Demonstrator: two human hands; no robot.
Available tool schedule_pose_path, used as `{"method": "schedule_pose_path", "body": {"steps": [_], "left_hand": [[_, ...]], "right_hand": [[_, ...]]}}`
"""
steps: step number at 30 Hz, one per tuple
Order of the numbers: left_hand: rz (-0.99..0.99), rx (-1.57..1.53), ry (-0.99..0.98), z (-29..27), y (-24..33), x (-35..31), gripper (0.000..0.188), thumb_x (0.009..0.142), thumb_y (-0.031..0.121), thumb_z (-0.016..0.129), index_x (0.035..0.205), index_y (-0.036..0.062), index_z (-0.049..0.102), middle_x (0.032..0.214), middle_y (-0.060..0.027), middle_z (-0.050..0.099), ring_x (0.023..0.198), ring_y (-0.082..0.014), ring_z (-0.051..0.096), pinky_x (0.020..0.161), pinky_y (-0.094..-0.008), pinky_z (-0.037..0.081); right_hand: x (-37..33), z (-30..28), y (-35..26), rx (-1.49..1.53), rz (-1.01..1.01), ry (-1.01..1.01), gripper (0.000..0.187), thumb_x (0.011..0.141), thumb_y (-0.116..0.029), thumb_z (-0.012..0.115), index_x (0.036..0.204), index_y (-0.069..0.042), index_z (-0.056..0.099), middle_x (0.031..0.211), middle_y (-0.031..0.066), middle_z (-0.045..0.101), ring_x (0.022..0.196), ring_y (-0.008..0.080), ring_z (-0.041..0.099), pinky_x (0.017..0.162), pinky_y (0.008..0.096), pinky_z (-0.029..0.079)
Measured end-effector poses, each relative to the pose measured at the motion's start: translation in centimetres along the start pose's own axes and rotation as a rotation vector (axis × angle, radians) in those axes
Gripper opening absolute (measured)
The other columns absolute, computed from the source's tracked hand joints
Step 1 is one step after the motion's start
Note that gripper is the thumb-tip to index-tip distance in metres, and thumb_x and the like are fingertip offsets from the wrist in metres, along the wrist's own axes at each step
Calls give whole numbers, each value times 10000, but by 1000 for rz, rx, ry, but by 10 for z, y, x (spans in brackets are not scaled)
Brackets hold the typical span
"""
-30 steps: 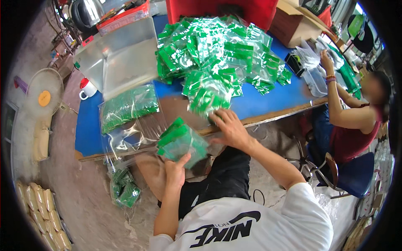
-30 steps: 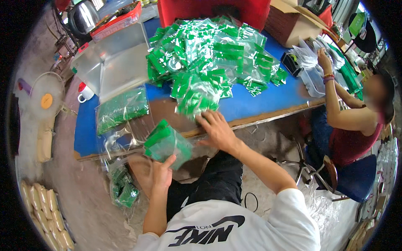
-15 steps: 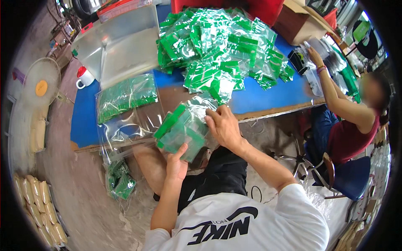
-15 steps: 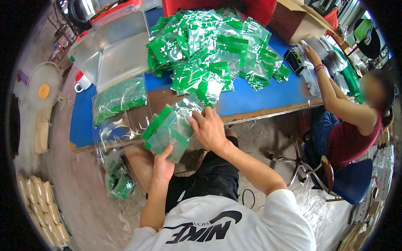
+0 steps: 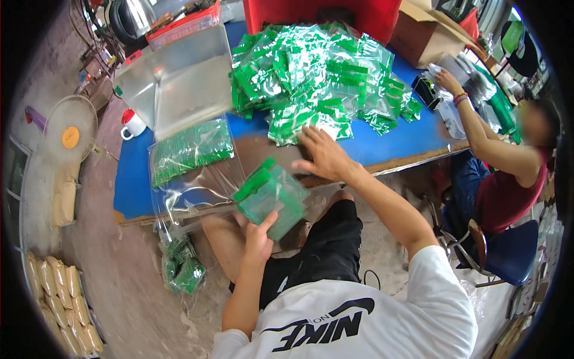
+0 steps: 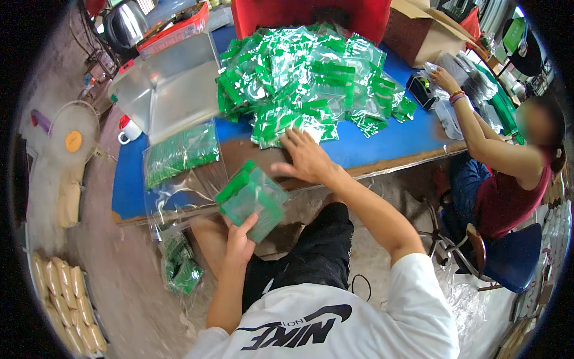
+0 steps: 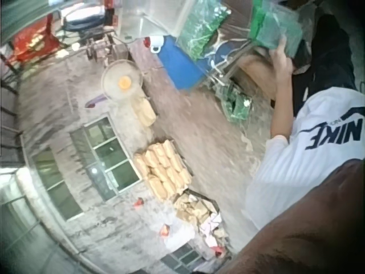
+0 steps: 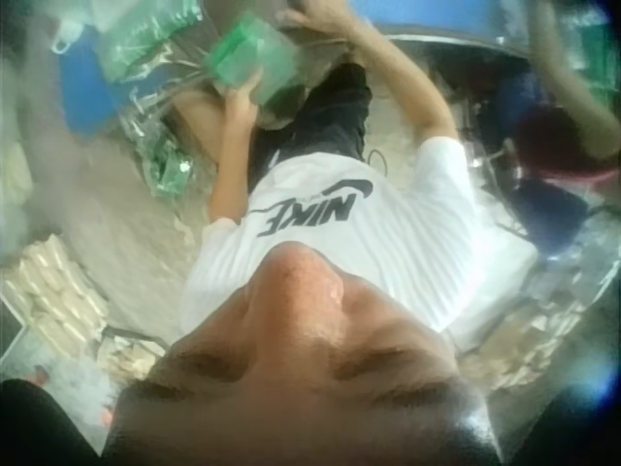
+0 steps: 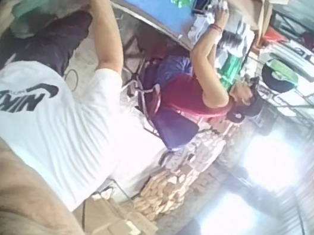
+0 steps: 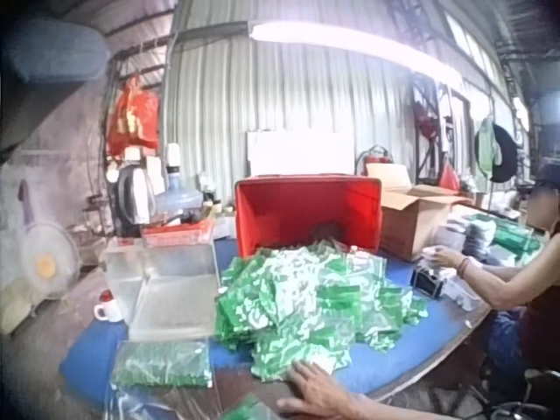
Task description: Counting and organizing green sachets and placing them into larger plastic bags.
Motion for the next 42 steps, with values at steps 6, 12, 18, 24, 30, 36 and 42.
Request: {"method": "schedule_pose_path", "body": {"steps": [6, 12, 18, 24, 30, 36, 42], "left_hand": [[-31, -247, -29, -19, -2, -22, 572, 834, -17, 707, 1365, 61, 507, 1312, -71, 587, 1219, -239, 567, 1056, -417, 453], [-85, -299, -132, 3, 7, -15, 558, 834, 28, 744, 1342, 25, 511, 1305, -90, 581, 1223, -244, 561, 1068, -428, 452], [-96, -157, -25, 17, -5, -3, 528, 860, -10, 707, 1347, 14, 504, 1272, -86, 603, 1182, -248, 587, 1061, -430, 463], [-23, -401, -47, -1, 6, -8, 520, 859, -43, 684, 1346, 14, 509, 1274, -94, 599, 1172, -260, 588, 1063, -433, 460], [-14, -164, 74, 5, -1, -6, 569, 871, -68, 662, 1394, 19, 456, 1335, -98, 555, 1230, -275, 547, 1079, -435, 439], [-148, -352, -46, 7, -9, -4, 530, 890, -20, 681, 1370, -34, 459, 1336, -123, 558, 1232, -272, 554, 1103, -445, 428], [-185, -360, -41, 11, -27, 6, 549, 890, 2, 683, 1392, 18, 460, 1355, -93, 558, 1267, -280, 535, 1131, -463, 407]], "right_hand": [[-62, 9, -26, 175, -241, -231, 564, 871, -270, 733, 1350, -49, 536, 1369, 191, 525, 1251, 360, 509, 1038, 479, 419], [-53, -5, -50, 1130, 670, 168, 208, 987, -161, 631, 1038, 40, 624, 810, -4, 656, 750, 57, 562, 672, 240, 464], [-5, -8, -26, 458, 315, 9, 422, 1005, -382, 549, 1194, -9, 605, 1102, 230, 657, 1056, 310, 650, 903, 435, 494], [-12, 18, -7, -36, -189, -242, 663, 961, -553, 505, 1408, -62, 500, 1473, 216, 447, 1423, 441, 323, 1170, 600, 221], [-46, -20, -34, 365, -157, -299, 568, 935, -405, 616, 1358, -34, 538, 1400, 221, 501, 1392, 403, 380, 1171, 504, 286], [-57, -19, 1, -47, -25, -107, 577, 907, -407, 622, 1326, -15, 559, 1337, 232, 519, 1329, 439, 404, 1162, 587, 230], [-54, -6, -44, 404, -281, -226, 341, 857, -90, 662, 1184, -7, 612, 1234, 204, 567, 1188, 399, 543, 1016, 458, 451]]}}
Point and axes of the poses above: each hand's wrist, its own x-axis towards the middle knuckle, its own z-axis out of the palm, y = z × x, the point moved 3 cm from there along x, towards the middle knuckle
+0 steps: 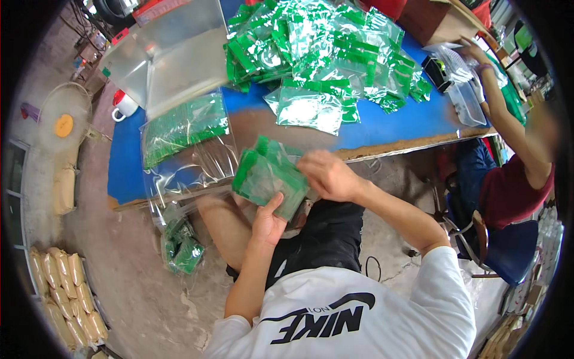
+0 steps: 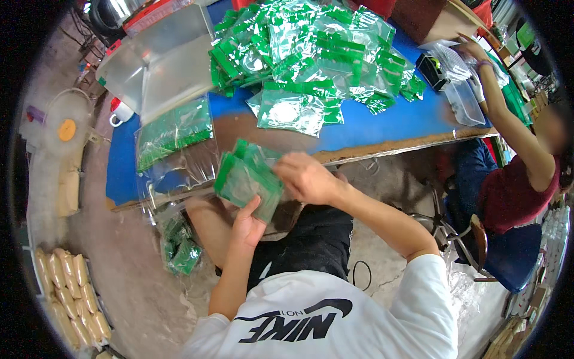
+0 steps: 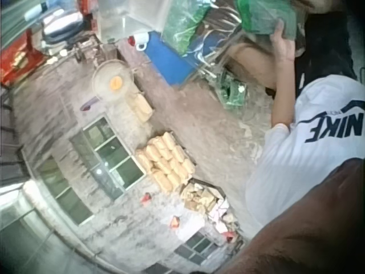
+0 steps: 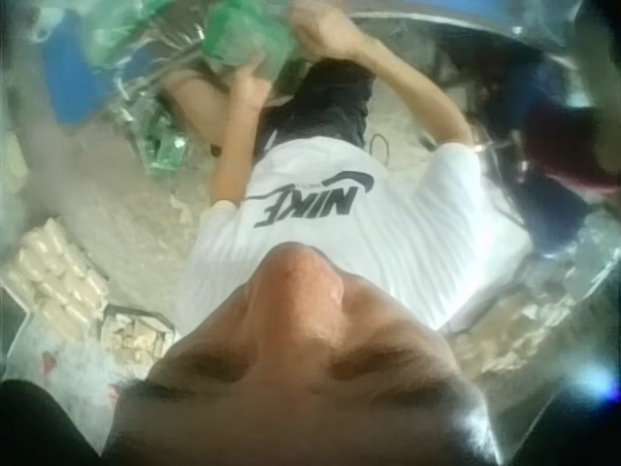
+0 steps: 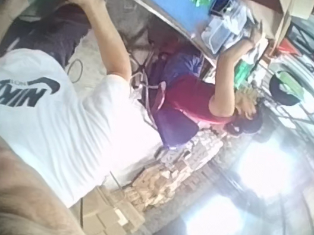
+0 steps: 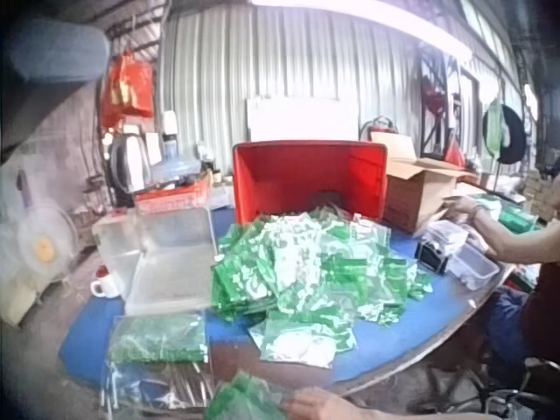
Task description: Counting and organizing green sachets and placing them into larger plastic bags.
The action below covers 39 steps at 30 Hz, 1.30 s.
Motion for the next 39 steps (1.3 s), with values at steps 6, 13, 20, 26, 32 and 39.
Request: {"method": "schedule_pose_path", "body": {"steps": [6, 13, 20, 26, 32, 39], "left_hand": [[38, -27, -104, 5, 17, -20, 521, 912, -10, 629, 1398, 3, 441, 1386, -142, 537, 1298, -325, 510, 1129, -483, 413], [207, 114, 27, -4, 30, -16, 521, 876, -49, 637, 1371, 8, 482, 1329, -107, 568, 1204, -270, 568, 1069, -436, 440], [201, 123, -24, -11, 33, -29, 596, 865, -74, 619, 1419, 32, 426, 1376, -116, 531, 1240, -274, 545, 1097, -461, 425], [245, 142, -15, -9, 34, -18, 597, 866, -66, 637, 1417, 30, 428, 1361, -114, 537, 1247, -278, 538, 1099, -462, 429], [133, 52, -38, -10, 22, -18, 547, 881, -24, 653, 1390, 0, 454, 1344, -120, 564, 1250, -294, 545, 1107, -471, 430], [86, 155, -6, -7, 15, -5, 562, 835, -52, 688, 1356, 20, 491, 1300, -99, 587, 1198, -269, 577, 1062, -453, 467]], "right_hand": [[42, -7, 45, -489, 164, 149, 451, 972, -373, 573, 1241, -12, 598, 1316, 205, 562, 1276, 406, 503, 1112, 467, 371], [23, 11, 13, 341, 267, -202, 427, 993, -353, 541, 1265, -28, 591, 1378, 212, 520, 1351, 419, 410, 1124, 489, 334], [51, 19, 35, -316, 202, 79, 408, 1010, -376, 499, 1172, -14, 592, 1342, 210, 544, 1298, 413, 460, 1103, 529, 333], [23, 5, 4, 438, 291, -74, 363, 990, -273, 540, 1171, 36, 599, 1331, 213, 555, 1272, 412, 486, 1088, 523, 361], [-4, -17, 21, -600, 370, 264, 363, 981, -278, 557, 1179, 22, 612, 1280, 232, 579, 1256, 410, 498, 1095, 501, 369], [6, -37, 24, -205, 339, 302, 517, 936, -397, 623, 1272, -8, 572, 1300, 214, 570, 1271, 407, 498, 1065, 471, 414]]}}
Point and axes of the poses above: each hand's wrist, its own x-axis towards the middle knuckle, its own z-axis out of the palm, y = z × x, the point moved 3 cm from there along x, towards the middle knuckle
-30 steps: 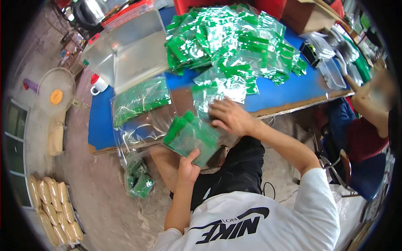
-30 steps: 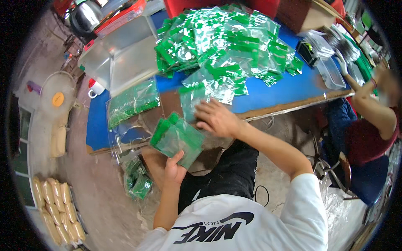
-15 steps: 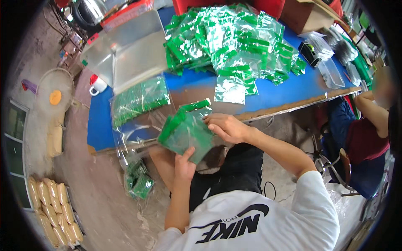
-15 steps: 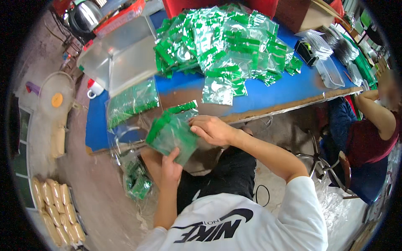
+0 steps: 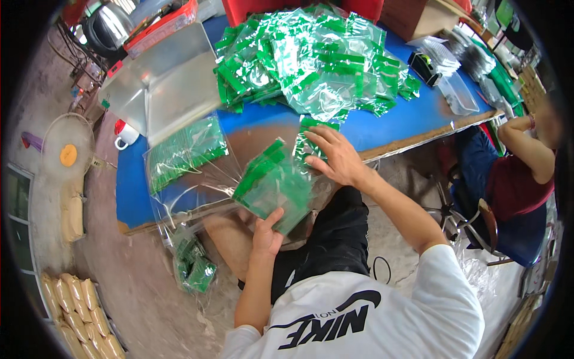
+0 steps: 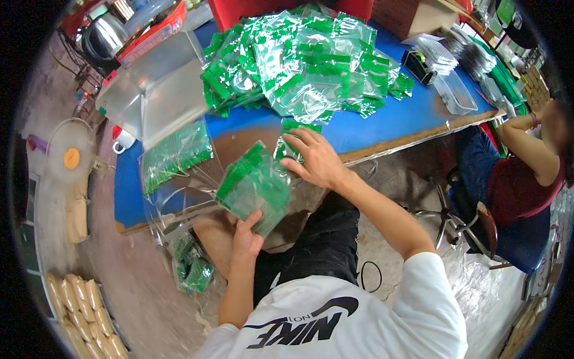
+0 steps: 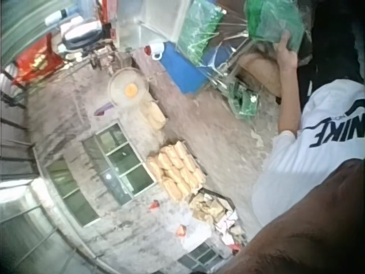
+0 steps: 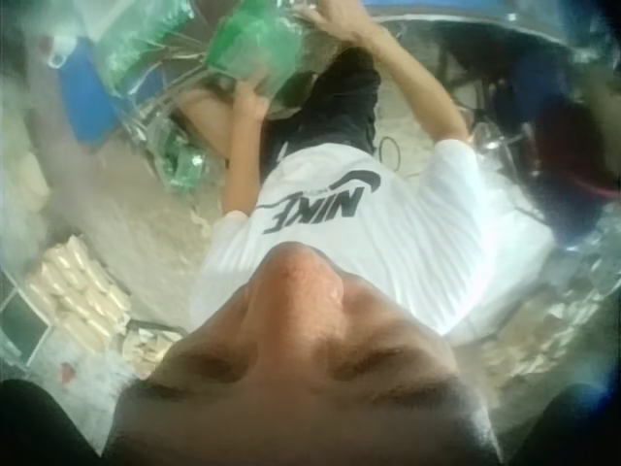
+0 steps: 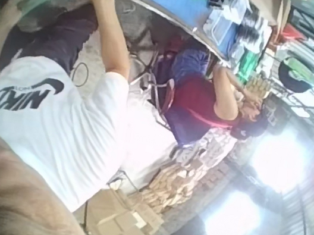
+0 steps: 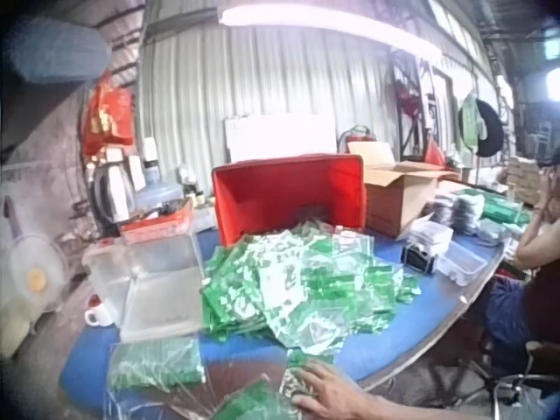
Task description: Counting and organizing green sachets and placing them into larger plastic bags.
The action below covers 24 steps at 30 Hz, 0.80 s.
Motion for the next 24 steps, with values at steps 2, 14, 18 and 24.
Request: {"method": "schedule_pose_path", "body": {"steps": [2, 14, 18, 24], "left_hand": [[15, 24, 3, -8, 4, -1, 573, 821, -52, 693, 1354, 21, 494, 1297, -100, 590, 1201, -273, 577, 1066, -462, 466], [-137, -447, -417, 56, 12, -8, 648, 828, 91, 721, 1422, 57, 463, 1444, -135, 515, 1373, -349, 446, 1139, -642, 333], [-44, -329, -179, 31, 3, 5, 583, 896, 90, 658, 1434, 74, 433, 1431, -111, 521, 1342, -308, 481, 1130, -551, 389], [138, 16, -72, 18, 5, -13, 591, 874, 91, 667, 1421, 77, 443, 1375, -86, 556, 1251, -291, 546, 1065, -480, 449]], "right_hand": [[-17, 4, 6, -64, -115, -62, 555, 908, -406, 657, 1293, -18, 560, 1301, 216, 566, 1270, 408, 496, 1061, 477, 414], [-30, 31, -59, 1083, 554, 242, 291, 1019, -210, 572, 1208, 10, 594, 1102, 62, 650, 1015, 134, 564, 914, 303, 461], [-42, 28, -42, 863, 374, -28, 294, 998, -259, 600, 1127, 3, 631, 1036, 121, 655, 1002, 209, 598, 924, 343, 464], [59, -17, 90, -136, 94, 313, 643, 875, -493, 691, 1384, -135, 529, 1455, 263, 411, 1344, 477, 380, 1113, 576, 307]]}}
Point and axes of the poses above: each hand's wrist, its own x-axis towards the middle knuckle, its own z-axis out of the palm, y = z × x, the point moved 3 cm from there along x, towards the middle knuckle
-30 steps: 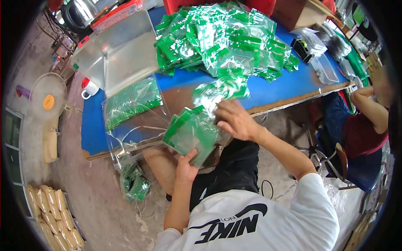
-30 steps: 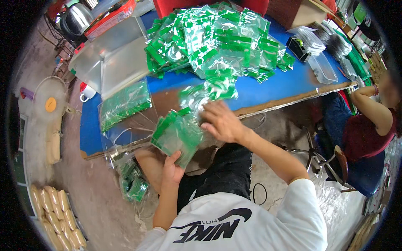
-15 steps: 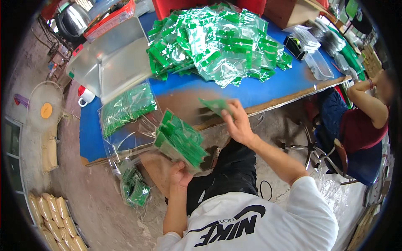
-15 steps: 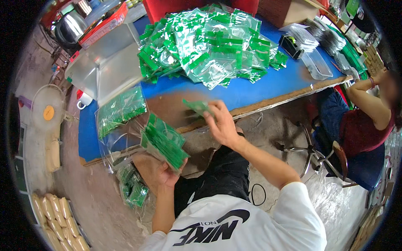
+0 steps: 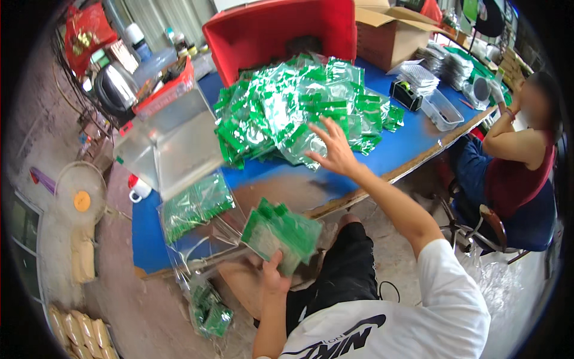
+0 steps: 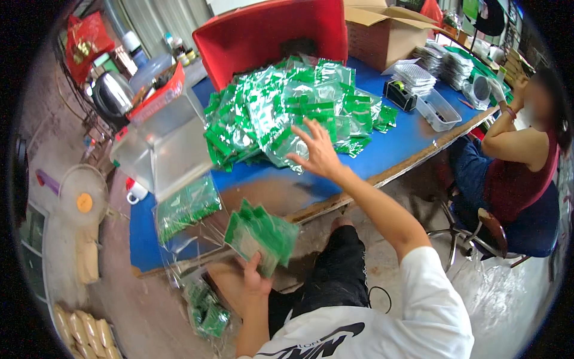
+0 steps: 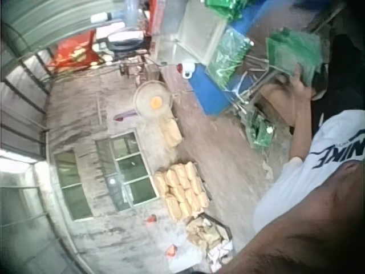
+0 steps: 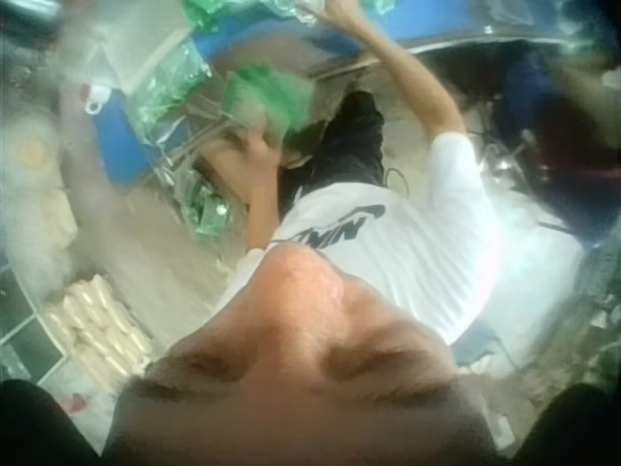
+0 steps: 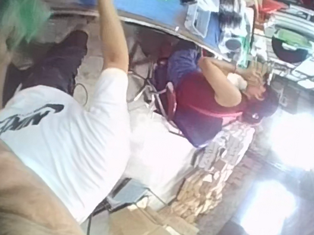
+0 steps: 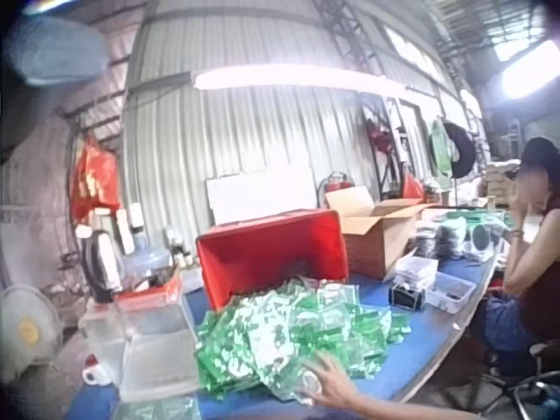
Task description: Counting and organizing green sachets and placing them into larger plastic bags.
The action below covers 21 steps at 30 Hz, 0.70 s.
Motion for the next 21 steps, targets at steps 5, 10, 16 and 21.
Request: {"method": "schedule_pose_path", "body": {"steps": [5, 10, 16, 21], "left_hand": [[-24, 110, -110, -5, 9, -26, 596, 868, 102, 648, 1428, 62, 447, 1342, -110, 583, 1233, -315, 560, 1072, -489, 442], [-145, -133, 23, -41, 4, -38, 583, 842, 66, 633, 1402, 26, 477, 1322, -133, 601, 1224, -343, 566, 1080, -506, 434], [-156, -189, -13, -33, 9, -16, 569, 815, -9, 682, 1355, 19, 505, 1295, -118, 599, 1206, -306, 578, 1083, -473, 445], [-64, -60, 82, -18, 1, 8, 557, 844, -41, 644, 1374, 4, 479, 1318, -134, 581, 1235, -311, 562, 1080, -492, 455]], "right_hand": [[0, 51, 46, -333, 170, -312, 916, 775, -798, 557, 1495, -245, 430, 1583, 282, 241, 1450, 553, 164, 1112, 743, 100], [-36, 62, -37, -300, 410, -480, 964, 799, -799, 507, 1530, -184, 374, 1601, 287, 198, 1460, 547, 137, 1126, 726, 64], [-60, 9, -76, -216, 87, -219, 626, 970, -510, 527, 1426, -82, 489, 1533, 252, 339, 1443, 496, 224, 1119, 706, 160], [-109, -9, -112, 243, -152, -646, 422, 997, -312, 518, 1306, -30, 578, 1413, 210, 504, 1386, 434, 373, 1136, 565, 270]]}}
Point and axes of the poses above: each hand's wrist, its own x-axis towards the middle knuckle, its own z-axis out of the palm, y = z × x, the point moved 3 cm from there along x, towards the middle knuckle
